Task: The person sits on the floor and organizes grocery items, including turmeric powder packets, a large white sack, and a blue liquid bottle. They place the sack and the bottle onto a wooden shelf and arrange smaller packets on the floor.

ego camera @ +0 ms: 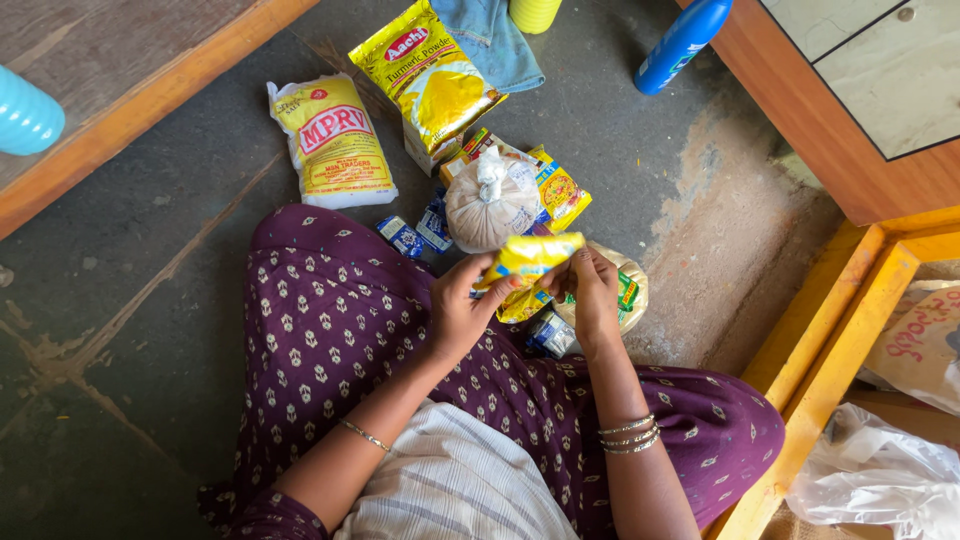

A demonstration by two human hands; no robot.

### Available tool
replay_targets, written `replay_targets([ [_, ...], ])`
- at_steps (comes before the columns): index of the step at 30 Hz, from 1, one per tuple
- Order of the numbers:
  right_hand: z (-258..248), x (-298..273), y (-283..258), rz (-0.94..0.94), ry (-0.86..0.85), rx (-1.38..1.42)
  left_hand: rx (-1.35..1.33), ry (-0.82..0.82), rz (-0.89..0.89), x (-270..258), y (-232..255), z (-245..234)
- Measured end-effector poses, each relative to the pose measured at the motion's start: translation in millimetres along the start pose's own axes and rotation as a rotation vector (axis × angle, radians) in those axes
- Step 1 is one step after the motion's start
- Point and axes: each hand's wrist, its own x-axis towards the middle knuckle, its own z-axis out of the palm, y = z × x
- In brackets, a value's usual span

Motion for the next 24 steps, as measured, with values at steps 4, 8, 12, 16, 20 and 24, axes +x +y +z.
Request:
replay_targets([
  [4, 8, -7, -9, 0.039, 0.033, -0.094, -0.267, 0.103, -0.314, -6, 0, 13],
  [8, 11, -9, -8, 0.035, -0.009, -0.096, -0.604, 0.173, -0.397, -4, -1, 20],
  [12, 6, -7, 3, -0.025, -0.077, -0.103, -0.662, 0.186, -0.444, 1, 2, 18],
  [16, 8, -9, 2, -0.12, -0.173, -0.184, -0.667, 0.195, -0.461, 3, 5, 17],
  [20, 16, -15, -6, -0.143, -0.306, -0.077, -0.668, 0.182, -0.428, 2, 9, 16],
  [24, 18, -15, -8, -0.1, -0.307, -0.026, -0.631, 0.159, -0.449, 2, 11, 15],
])
